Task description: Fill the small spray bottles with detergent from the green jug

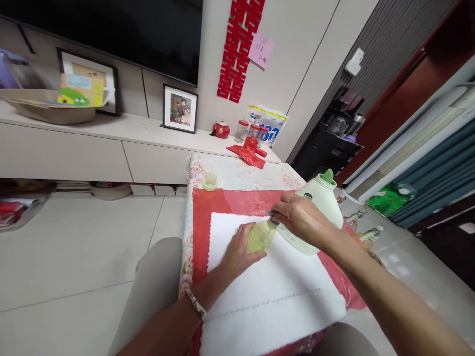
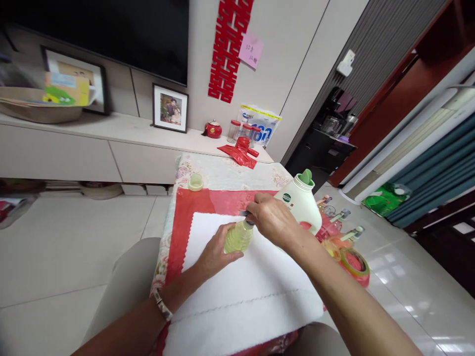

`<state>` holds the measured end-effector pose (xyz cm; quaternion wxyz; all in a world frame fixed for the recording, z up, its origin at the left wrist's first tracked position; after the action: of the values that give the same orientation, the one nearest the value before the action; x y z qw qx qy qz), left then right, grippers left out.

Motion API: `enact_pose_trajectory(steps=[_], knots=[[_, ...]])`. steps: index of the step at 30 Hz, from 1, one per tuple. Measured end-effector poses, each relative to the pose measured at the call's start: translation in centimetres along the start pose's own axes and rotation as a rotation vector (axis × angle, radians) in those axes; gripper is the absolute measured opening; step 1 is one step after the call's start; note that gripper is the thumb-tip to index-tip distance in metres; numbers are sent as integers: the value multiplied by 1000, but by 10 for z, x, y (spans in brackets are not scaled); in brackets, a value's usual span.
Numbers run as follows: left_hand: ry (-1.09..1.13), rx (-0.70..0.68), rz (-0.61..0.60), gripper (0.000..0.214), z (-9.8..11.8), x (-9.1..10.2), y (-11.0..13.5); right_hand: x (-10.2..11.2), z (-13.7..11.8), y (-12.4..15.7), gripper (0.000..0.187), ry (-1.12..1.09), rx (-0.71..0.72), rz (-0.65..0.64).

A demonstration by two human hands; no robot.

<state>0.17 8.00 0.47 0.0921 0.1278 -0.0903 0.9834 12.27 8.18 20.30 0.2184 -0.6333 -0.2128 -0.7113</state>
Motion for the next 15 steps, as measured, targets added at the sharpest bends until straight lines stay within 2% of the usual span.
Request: enact_pose_trajectory(steps=[8, 11, 15], knots=[[-78, -57, 25, 83, 1, 0, -1, -5, -2, -4, 16, 50, -159, 33], [-112, -67, 85, 83, 16, 3, 1, -3, -5, -4, 13, 43, -178, 38], [-49, -96, 147, 67, 47, 8, 0, -3, -7, -3, 16, 27, -213, 43]])
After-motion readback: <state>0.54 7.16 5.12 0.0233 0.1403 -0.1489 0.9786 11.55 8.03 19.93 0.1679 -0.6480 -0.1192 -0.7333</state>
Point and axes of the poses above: each hand's wrist, its own y-axis away from the middle knuckle, its own x-axis out of the back of the hand, z = x × y, the point moved 3 cm from there along -y, towards the middle knuckle, and after that the axes turned 7 degrees about x, right-handed, at the moved point
